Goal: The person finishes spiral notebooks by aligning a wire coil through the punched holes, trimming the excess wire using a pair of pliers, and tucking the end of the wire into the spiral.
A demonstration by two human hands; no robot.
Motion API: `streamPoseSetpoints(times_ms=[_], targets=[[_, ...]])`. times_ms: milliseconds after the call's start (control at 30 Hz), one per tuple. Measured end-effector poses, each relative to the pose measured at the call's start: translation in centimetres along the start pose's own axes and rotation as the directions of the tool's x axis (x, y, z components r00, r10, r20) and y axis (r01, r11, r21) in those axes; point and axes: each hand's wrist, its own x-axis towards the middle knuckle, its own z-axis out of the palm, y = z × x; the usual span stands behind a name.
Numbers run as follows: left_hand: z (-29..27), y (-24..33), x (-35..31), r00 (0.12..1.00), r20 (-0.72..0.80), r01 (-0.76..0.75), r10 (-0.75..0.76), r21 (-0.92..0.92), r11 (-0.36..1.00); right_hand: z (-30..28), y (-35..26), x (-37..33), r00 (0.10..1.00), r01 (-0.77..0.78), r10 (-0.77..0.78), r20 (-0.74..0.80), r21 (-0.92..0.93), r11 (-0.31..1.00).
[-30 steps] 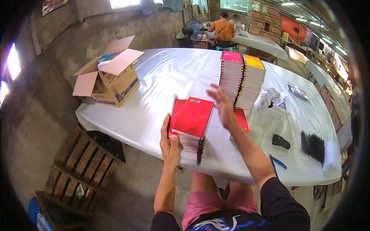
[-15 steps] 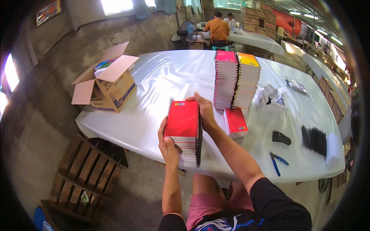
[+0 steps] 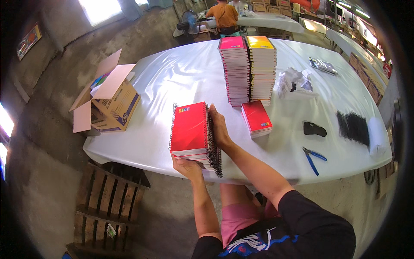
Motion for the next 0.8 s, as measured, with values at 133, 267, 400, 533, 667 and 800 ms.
streamPoseSetpoints(times_ms=[133, 267, 400, 533, 667, 800], targets=[[-1.8, -2.8, -0.2, 0.997, 0.067, 0.037, -0.045, 0.110, 0.993, -0.6, 0.4, 0.2, 0.998, 0.024, -0.022, 0.065, -0.033, 0.999], [-1.2, 0.0, 1.0, 0.992, -0.078, -0.108, 0.098, -0.128, 0.986, -4.5, -0.1, 2.3, 0.867, 0.427, -0.494, 0.062, -0.602, 0.675], [-6.1, 4.1, -0.3, 0.875, -0.365, -0.317, 0.318, 0.065, 0.946, -15.3, -6.3, 0.9, 0.898, -0.019, -0.431, -0.088, -0.987, 0.160], [-11.0, 4.7, -9.1, 0.416, 0.361, -0.800, 0.835, -0.292, 0.525, -20.1, -9.4, -0.2, 0.891, -0.425, 0.353, -0.285, -0.795, 0.432], [-5.2, 8.7, -13.1, 0.191, 0.485, -0.647, 0.853, -0.592, 0.481, -25.0, -9.7, 0.7, 0.965, -0.220, 0.238, -0.111, -0.836, 0.502], [-0.6, 10.1, -14.4, 0.544, 0.668, -0.361, 0.508, -0.360, 0.860, -23.3, -12.4, -1.0, 0.979, -0.170, -0.021, -0.202, -0.873, 0.456]])
